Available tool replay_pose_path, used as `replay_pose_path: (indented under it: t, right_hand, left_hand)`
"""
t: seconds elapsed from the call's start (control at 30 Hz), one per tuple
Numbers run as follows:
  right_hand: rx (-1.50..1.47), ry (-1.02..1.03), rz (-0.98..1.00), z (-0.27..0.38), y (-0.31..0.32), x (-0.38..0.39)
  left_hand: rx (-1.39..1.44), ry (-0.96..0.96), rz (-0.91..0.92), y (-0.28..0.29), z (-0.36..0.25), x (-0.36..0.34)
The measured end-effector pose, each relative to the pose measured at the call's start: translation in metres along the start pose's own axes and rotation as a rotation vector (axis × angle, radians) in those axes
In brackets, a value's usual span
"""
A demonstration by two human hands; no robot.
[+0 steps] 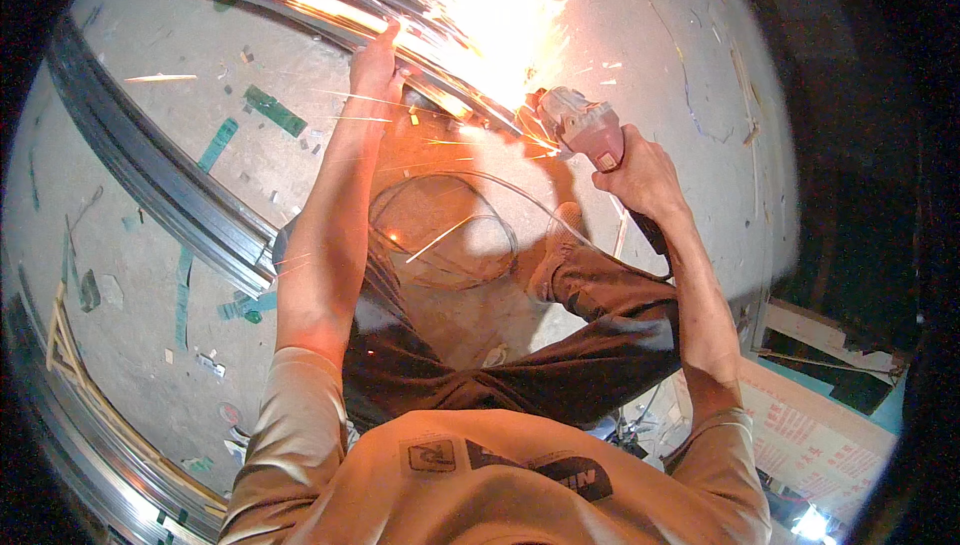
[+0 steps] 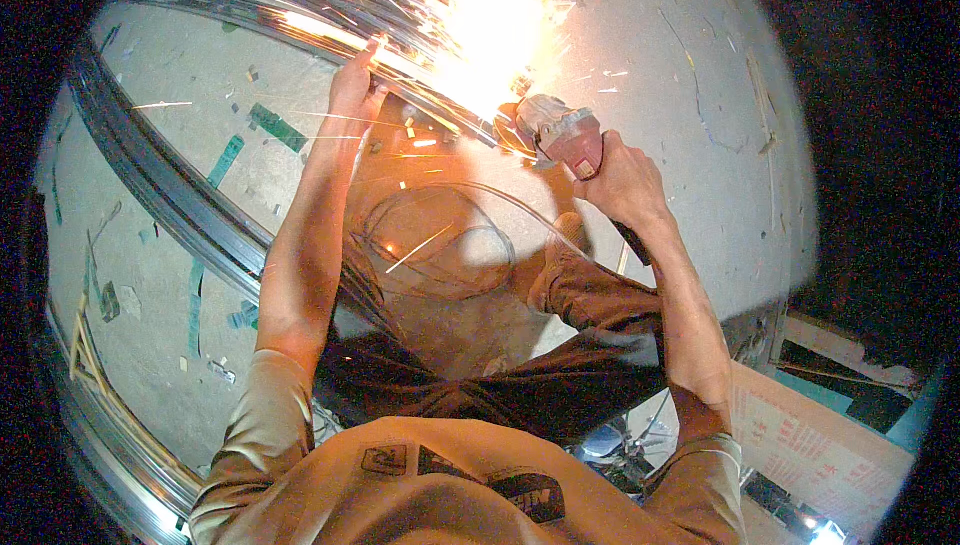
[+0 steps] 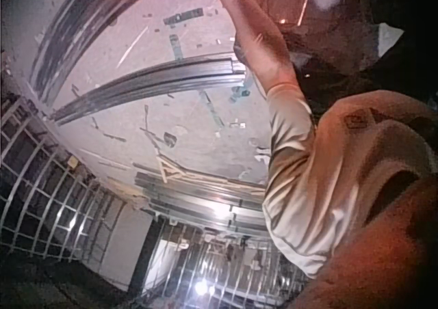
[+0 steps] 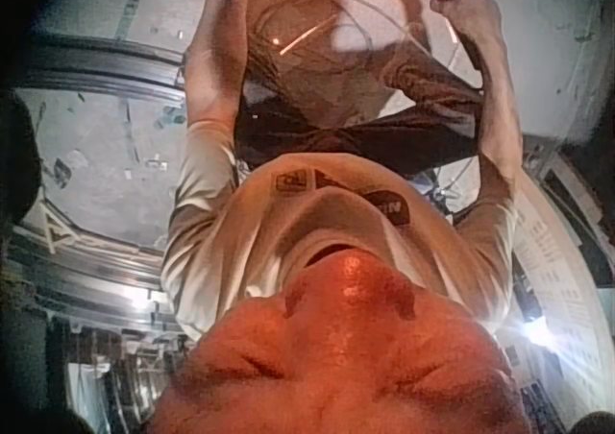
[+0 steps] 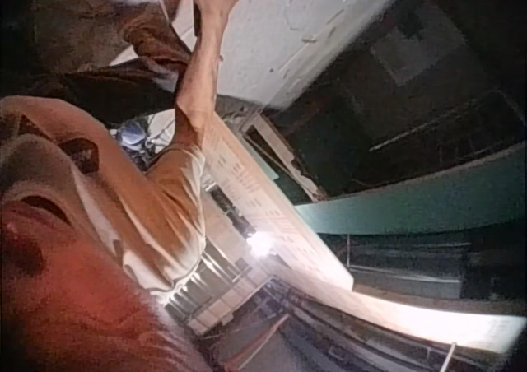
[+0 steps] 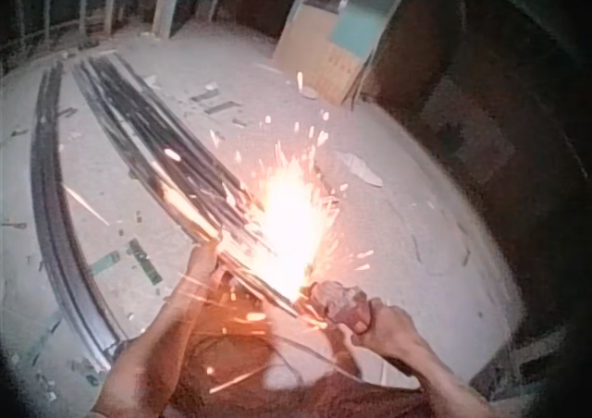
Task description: The person uses an angle grinder to cut multiple metal rods on the floor. They hold each rod with one hand and operate the grinder with the other, producing sparks as they cut through the metal.
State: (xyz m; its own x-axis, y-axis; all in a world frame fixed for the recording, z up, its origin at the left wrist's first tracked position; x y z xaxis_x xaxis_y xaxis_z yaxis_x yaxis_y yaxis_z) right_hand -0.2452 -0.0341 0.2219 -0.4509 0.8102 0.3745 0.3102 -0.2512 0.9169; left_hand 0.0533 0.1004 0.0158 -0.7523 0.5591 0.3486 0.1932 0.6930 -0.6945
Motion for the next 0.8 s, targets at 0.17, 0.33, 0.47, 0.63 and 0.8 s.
replay_pose_path:
  t: [0.17,0.33,0.47,0.63,0.8]
  right_hand:
    - [0.013,0.020,-0.019,0.002,0.003,0.001]
    - [-0.023,-0.016,0.015,-0.003,0.001,0.000]
    - [-0.059,-0.052,0.035,-0.015,-0.002,0.001]
    - [-0.104,-0.097,-0.003,-0.031,-0.004,0.005]
    - [-0.112,-0.100,-0.011,-0.035,-0.006,0.002]
  left_hand:
    - [-0.002,0.020,-0.066,-0.002,-0.001,0.004]
    - [-0.020,0.002,-0.095,-0.006,-0.009,0.003]
    - [-0.012,-0.011,-0.059,-0.005,-0.006,-0.006]
    - [-0.069,0.032,-0.107,-0.001,0.007,-0.020]
    - [-0.140,-0.015,-0.040,-0.005,0.015,-0.024]
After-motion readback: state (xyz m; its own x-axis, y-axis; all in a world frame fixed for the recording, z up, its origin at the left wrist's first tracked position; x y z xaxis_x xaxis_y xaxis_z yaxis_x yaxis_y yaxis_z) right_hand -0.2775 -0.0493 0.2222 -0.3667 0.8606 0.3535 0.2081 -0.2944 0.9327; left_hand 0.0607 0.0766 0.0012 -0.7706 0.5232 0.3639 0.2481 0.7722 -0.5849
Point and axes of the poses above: each hand's wrist, its own x-axis away from the middle knuckle, its own y-axis out of the back of the hand, z = x × y, the point moved 3 cm from there along -x, towards the middle knuckle, and after that the axes turned 8 degrees about -y, right-handed, at the moved point
